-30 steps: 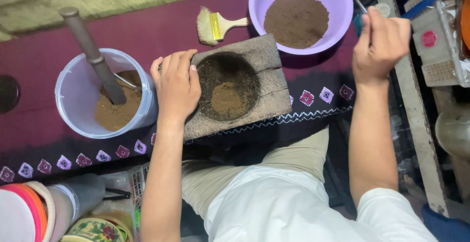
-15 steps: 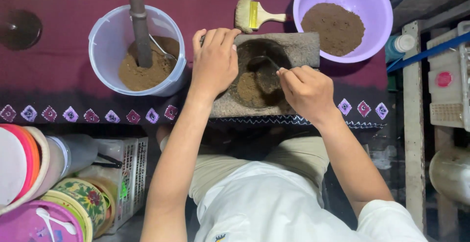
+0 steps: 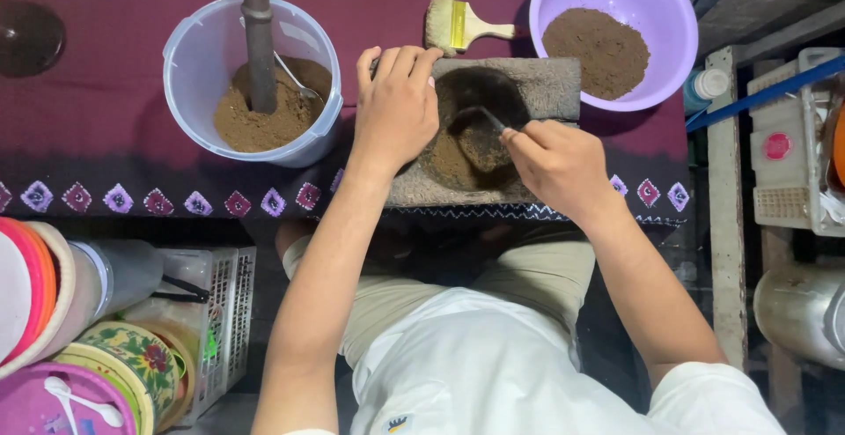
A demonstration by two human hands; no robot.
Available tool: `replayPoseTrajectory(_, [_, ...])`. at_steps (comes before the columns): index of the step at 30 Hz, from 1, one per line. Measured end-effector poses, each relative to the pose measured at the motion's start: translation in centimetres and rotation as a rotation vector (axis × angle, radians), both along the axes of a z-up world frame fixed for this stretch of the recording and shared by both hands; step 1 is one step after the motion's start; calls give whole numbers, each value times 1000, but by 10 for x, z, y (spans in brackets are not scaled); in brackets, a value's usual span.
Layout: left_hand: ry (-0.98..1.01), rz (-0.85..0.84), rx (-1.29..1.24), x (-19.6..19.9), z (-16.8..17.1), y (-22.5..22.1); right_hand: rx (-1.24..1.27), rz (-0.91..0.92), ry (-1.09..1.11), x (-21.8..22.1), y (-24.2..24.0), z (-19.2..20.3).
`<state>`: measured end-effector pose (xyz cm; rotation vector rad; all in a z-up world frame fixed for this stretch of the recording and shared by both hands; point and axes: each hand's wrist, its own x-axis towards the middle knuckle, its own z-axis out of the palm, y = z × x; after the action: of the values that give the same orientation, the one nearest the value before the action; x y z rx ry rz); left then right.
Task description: Grinding brown powder in a stone mortar using a pestle and transferring it between containers with a spoon.
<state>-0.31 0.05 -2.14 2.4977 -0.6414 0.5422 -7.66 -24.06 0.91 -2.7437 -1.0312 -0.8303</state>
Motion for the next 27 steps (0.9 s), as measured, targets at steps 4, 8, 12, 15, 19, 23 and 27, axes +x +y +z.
replayPoseTrajectory(4, [-7,6,4,0,-1,0,9,16,179,-4,-1,2])
replayPoseTrajectory(8, [17,27,7,-3,7,-2,-35,-136,383,-11,-14,-9])
replayPoseTrajectory(12, [38,43,26,-1,10,-3,23,-232,546,-11,-11,-21])
replayPoseTrajectory(15, [61,34,26,-1,11,-3,12,-262,752,-11,3,0])
replayPoseTrajectory(19, [27,-11,11,2,2,0,-16,-282,838,-11,19,33])
replayPoseTrajectory(23, [54,-5,17,3,4,1,-7,-281,973,-13,27,58])
replayPoseTrajectory(27, [106,1,26,4,7,0,129,-276,1126,-8,20,58])
